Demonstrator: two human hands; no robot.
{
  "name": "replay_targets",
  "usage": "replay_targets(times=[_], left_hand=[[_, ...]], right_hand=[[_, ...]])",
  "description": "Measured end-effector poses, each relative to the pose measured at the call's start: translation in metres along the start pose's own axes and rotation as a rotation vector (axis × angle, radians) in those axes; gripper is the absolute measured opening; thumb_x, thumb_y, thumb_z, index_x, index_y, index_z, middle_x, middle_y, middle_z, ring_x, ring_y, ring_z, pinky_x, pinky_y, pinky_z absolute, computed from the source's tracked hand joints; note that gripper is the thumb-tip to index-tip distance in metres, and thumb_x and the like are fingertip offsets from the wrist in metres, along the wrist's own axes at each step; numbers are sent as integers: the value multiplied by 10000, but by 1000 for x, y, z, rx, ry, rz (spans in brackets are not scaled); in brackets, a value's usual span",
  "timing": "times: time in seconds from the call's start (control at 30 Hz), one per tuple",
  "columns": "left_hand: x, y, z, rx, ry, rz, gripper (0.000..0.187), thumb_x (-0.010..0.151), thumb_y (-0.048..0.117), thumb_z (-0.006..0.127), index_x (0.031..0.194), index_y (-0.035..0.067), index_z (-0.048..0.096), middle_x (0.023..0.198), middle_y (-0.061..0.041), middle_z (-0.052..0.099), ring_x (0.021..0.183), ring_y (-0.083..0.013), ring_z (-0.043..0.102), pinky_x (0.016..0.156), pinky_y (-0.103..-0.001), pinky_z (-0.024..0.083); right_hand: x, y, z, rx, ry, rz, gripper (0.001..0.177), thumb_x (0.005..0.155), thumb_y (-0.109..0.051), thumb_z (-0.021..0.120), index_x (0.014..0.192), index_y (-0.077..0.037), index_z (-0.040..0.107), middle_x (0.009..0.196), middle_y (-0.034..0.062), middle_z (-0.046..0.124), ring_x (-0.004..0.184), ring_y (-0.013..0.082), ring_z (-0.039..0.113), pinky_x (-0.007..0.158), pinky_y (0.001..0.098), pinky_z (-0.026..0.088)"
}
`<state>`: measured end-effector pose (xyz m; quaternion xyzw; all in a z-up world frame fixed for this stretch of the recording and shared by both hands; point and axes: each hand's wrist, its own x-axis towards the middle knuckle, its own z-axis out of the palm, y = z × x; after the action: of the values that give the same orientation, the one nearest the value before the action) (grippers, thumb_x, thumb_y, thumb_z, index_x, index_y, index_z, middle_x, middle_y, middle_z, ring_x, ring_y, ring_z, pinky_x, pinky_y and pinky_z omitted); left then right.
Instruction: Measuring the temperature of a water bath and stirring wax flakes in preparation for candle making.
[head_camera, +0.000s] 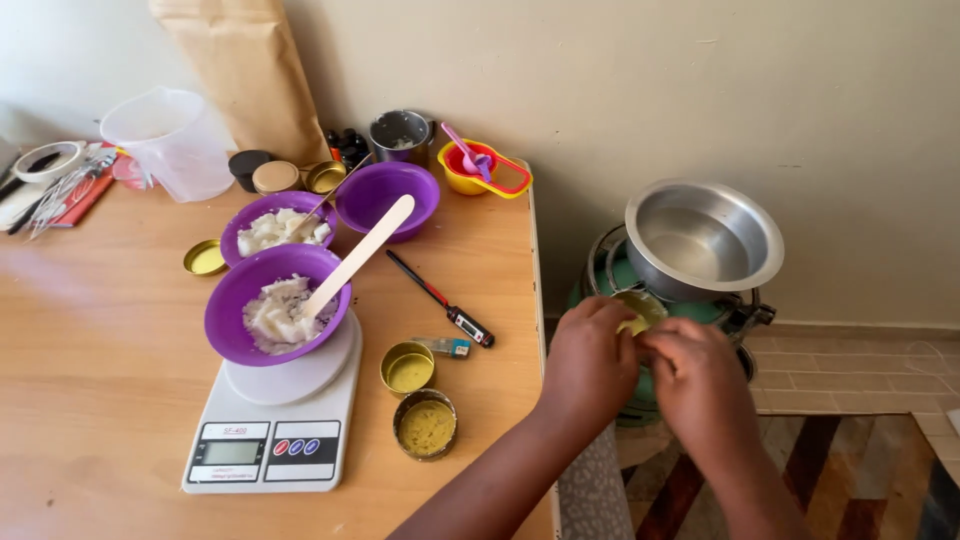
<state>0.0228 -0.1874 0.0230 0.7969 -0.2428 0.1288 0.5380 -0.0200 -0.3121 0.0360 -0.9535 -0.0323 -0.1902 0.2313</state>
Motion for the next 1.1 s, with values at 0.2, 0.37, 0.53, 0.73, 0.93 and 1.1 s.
replay_targets(times=[0.2, 0.37, 0.53, 0.73, 0.93, 1.1], left_hand=[[49, 3, 44, -229, 302, -134, 309, 824, 150, 592, 1107, 29, 573, 1009, -161, 554, 801, -307, 614, 687, -372, 514], [53, -13, 73, -518, 320, -291, 442, 890, 325, 585, 1206, 22, 524, 1168, -187, 513, 1010, -336, 555, 803, -405, 488], [38, -40, 87, -590, 284, -181, 433, 920, 277, 614, 1254, 24, 503, 1151, -156, 544, 1003, -290, 535, 825, -395, 456], [44, -51, 80, -297, 336, -236, 205, 954, 117, 494, 1151, 60, 499, 1040, -108, 519, 959, -293, 499, 801, -420, 449], [58, -65, 84, -345, 297, -390, 189, 907, 31, 479, 1087, 65, 525, 978, -100, 528, 887, -254, 510, 745, -396, 457], [61, -68, 89, -378, 277, -436, 192, 897, 20, 468, 1073, 60, 534, 947, -104, 542, 869, -258, 540, 705, -391, 467]], right_hand=[[29, 23, -25, 54, 210, -40, 139, 855, 64, 622, 844, -31, 722, 852, 115, 651, 744, 332, 620, 671, 422, 523], [47, 47, -26, 148, 334, -20, 77, 822, 14, 708, 871, -40, 731, 830, 128, 633, 738, 309, 619, 587, 360, 495], [57, 74, -14, 197, 397, 22, 120, 774, -52, 765, 877, -111, 744, 856, 88, 653, 790, 263, 614, 593, 302, 500], [85, 96, -6, 225, 399, 76, 117, 787, -88, 766, 887, -141, 739, 848, 45, 661, 788, 189, 596, 631, 263, 488], [116, 109, -8, 43, 217, 227, 54, 847, -146, 714, 887, -167, 744, 819, 2, 664, 819, 231, 601, 724, 360, 463], [137, 113, -4, -326, -14, 206, 75, 805, -221, 698, 863, -220, 745, 830, -33, 700, 852, 265, 648, 773, 428, 427]])
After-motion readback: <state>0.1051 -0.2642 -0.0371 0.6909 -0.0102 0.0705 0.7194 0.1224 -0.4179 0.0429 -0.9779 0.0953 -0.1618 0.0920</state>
